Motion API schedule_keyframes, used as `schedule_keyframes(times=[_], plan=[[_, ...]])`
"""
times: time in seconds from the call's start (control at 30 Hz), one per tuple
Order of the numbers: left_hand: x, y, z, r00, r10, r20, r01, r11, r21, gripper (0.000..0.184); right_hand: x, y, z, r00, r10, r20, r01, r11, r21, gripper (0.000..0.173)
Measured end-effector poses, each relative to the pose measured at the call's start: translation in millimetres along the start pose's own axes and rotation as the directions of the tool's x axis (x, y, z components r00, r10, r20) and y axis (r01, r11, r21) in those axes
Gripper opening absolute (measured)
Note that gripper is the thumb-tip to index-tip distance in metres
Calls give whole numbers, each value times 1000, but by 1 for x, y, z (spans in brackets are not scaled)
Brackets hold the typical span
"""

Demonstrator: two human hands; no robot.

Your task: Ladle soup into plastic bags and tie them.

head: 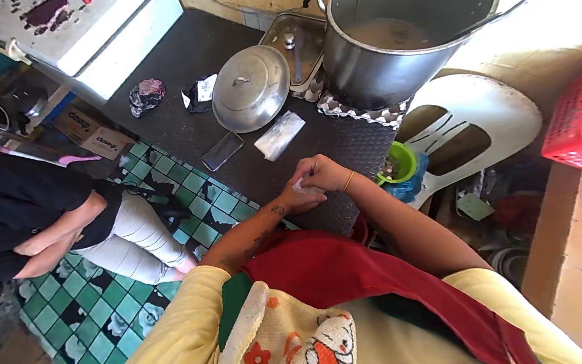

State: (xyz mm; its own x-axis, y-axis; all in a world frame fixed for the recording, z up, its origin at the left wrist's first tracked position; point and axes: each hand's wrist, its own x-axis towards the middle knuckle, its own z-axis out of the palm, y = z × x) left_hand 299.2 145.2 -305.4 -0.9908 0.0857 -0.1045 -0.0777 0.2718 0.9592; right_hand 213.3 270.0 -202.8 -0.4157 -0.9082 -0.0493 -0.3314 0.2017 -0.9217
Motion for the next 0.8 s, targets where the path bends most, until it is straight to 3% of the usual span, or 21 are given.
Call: schedule_keyframes(times=[0.13,0.33,0.47,0.67,0.8], plan=[[1,10,2,997,-1,-76,-1,1000,-29,63,0,3,1,999,16,-40,-12,994,105,11],[4,16,2,980,143,-141,-139,990,38,56,1,1,2,996,55,-72,-39,978,204,11],[10,5,2,970,197,-141,-203,979,-30,59,-1,5,1,987,97,-128,-63,966,250,11],[14,-6,4,992,108,-62,-116,985,-131,33,-7,4,0,961,150,-233,-75,950,303,11],[15,-3,4,997,43,-59,-51,989,-140,24,-10,3,0,932,199,-304,-129,963,235,13]])
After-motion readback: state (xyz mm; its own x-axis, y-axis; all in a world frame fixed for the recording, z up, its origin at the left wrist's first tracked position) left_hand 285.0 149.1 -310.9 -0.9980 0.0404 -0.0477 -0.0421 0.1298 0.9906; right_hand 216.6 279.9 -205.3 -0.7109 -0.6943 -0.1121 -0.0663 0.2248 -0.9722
